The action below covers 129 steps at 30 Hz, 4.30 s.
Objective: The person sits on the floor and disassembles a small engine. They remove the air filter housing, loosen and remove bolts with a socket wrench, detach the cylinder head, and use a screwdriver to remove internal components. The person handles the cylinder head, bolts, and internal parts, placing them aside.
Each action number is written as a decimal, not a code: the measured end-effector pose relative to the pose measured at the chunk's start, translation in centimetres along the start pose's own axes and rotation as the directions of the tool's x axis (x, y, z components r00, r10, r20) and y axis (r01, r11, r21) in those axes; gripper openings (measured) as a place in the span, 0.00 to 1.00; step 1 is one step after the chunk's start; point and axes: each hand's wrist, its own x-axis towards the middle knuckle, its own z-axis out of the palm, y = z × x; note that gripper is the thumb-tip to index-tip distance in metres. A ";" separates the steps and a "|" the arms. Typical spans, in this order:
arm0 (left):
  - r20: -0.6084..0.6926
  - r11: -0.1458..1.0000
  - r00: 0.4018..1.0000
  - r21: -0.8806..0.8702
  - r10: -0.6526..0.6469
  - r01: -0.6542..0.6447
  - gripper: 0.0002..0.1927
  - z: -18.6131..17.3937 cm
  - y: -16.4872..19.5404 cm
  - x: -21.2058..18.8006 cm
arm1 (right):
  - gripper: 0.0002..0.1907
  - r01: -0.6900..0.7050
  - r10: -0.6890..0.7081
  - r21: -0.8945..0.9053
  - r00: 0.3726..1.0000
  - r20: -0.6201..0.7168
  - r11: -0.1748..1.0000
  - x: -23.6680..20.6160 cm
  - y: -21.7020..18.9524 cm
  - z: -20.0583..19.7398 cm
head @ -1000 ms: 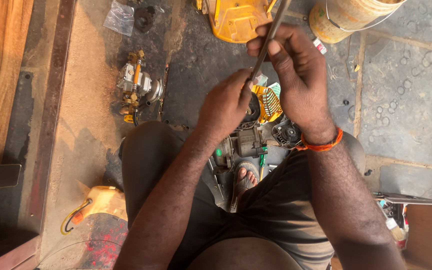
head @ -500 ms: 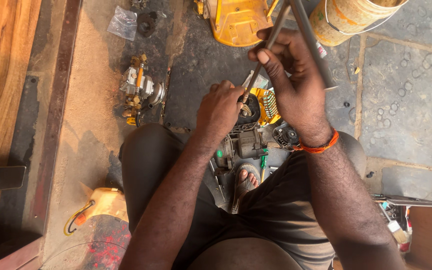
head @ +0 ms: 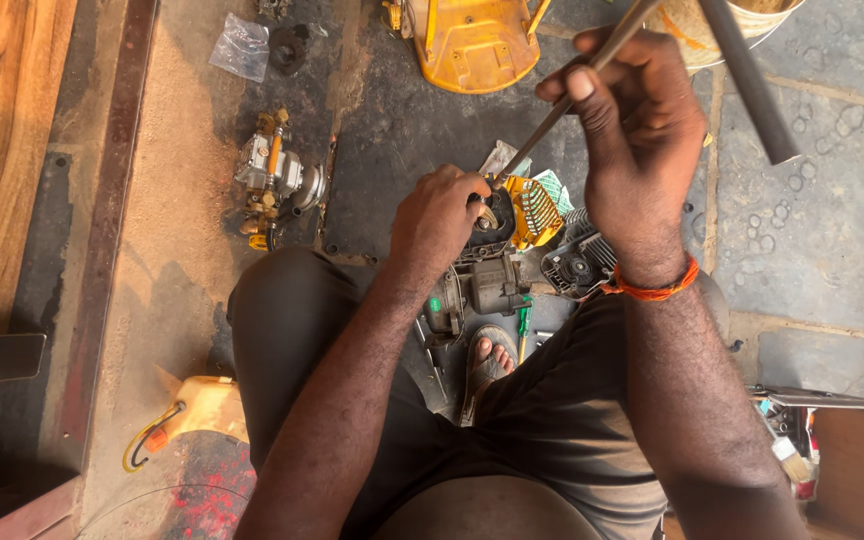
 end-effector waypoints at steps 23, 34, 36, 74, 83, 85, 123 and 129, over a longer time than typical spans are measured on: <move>-0.089 0.987 0.985 0.066 0.149 -0.143 0.10 1.8 -1.5 -0.3 | 0.09 -0.024 0.023 -0.036 0.999 -0.023 0.999 -1.3 0.6 -1.6; -0.259 0.962 0.932 0.169 0.252 -0.213 0.10 3.4 -1.6 0.2 | 0.09 -0.103 0.141 0.120 0.919 -0.369 0.987 -6.2 2.4 -5.6; -0.272 0.955 0.920 0.175 0.282 -0.240 0.10 3.5 -1.6 0.1 | 0.09 -0.104 0.191 0.227 0.893 -0.406 0.968 -6.6 3.0 -7.0; -0.255 0.869 0.932 -0.362 0.256 -0.338 0.15 -2.5 1.7 -3.9 | 0.14 -0.194 0.223 -0.125 0.927 0.303 0.973 -3.2 -3.3 0.5; -0.474 0.881 0.834 -0.215 0.283 -0.421 0.11 -1.0 2.4 -2.9 | 0.19 -0.222 0.236 -0.102 0.961 0.143 0.970 -3.7 -1.8 1.4; -0.457 0.900 0.865 -0.259 0.206 -0.351 0.14 -1.1 3.0 -2.6 | 0.19 -0.188 0.188 -0.009 0.980 0.061 0.982 -3.9 -1.0 1.7; -0.235 0.843 0.921 -0.380 0.309 -0.380 0.16 -1.6 2.6 -2.7 | 0.15 -0.229 0.231 -0.034 0.970 0.075 0.973 -3.6 -1.5 1.1; -0.213 0.911 0.944 -0.276 0.252 -0.306 0.09 -1.6 1.9 -2.6 | 0.15 -0.143 0.168 -0.310 0.984 0.058 0.940 -3.9 -2.3 1.6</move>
